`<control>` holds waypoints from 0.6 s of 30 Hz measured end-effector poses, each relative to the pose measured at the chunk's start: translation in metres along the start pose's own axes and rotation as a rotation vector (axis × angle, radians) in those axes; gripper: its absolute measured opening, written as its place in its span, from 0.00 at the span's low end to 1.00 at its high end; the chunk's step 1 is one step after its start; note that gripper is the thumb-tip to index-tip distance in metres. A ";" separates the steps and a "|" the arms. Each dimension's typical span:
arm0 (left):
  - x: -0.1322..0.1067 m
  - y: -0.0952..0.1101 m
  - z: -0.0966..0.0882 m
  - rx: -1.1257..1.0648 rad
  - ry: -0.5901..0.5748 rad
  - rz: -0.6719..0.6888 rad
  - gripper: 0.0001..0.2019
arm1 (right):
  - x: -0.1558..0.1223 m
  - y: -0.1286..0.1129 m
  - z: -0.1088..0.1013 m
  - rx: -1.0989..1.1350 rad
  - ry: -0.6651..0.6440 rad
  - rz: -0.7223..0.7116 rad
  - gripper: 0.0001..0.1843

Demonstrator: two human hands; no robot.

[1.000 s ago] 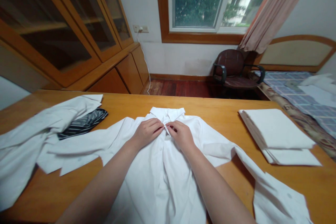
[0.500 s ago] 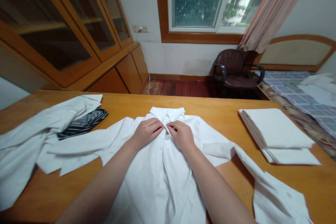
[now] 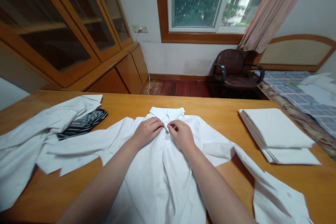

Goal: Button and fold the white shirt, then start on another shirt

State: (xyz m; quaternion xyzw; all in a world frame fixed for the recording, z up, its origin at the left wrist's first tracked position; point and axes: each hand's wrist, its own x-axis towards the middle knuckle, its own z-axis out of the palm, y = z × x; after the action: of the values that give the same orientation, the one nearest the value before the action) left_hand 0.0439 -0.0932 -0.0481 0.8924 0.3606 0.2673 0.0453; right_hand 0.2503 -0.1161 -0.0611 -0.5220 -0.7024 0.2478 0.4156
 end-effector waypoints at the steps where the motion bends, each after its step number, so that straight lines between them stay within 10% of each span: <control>1: 0.000 0.000 0.001 -0.002 -0.012 -0.011 0.05 | 0.000 0.000 0.000 0.003 0.003 0.007 0.06; 18: -0.002 -0.010 0.008 -0.050 -0.033 -0.074 0.12 | 0.002 0.005 0.003 -0.045 -0.078 -0.007 0.05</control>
State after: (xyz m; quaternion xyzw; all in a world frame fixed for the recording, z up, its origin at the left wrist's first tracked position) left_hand 0.0408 -0.0866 -0.0582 0.8814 0.3859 0.2594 0.0833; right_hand 0.2503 -0.1125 -0.0657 -0.5188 -0.7252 0.2506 0.3769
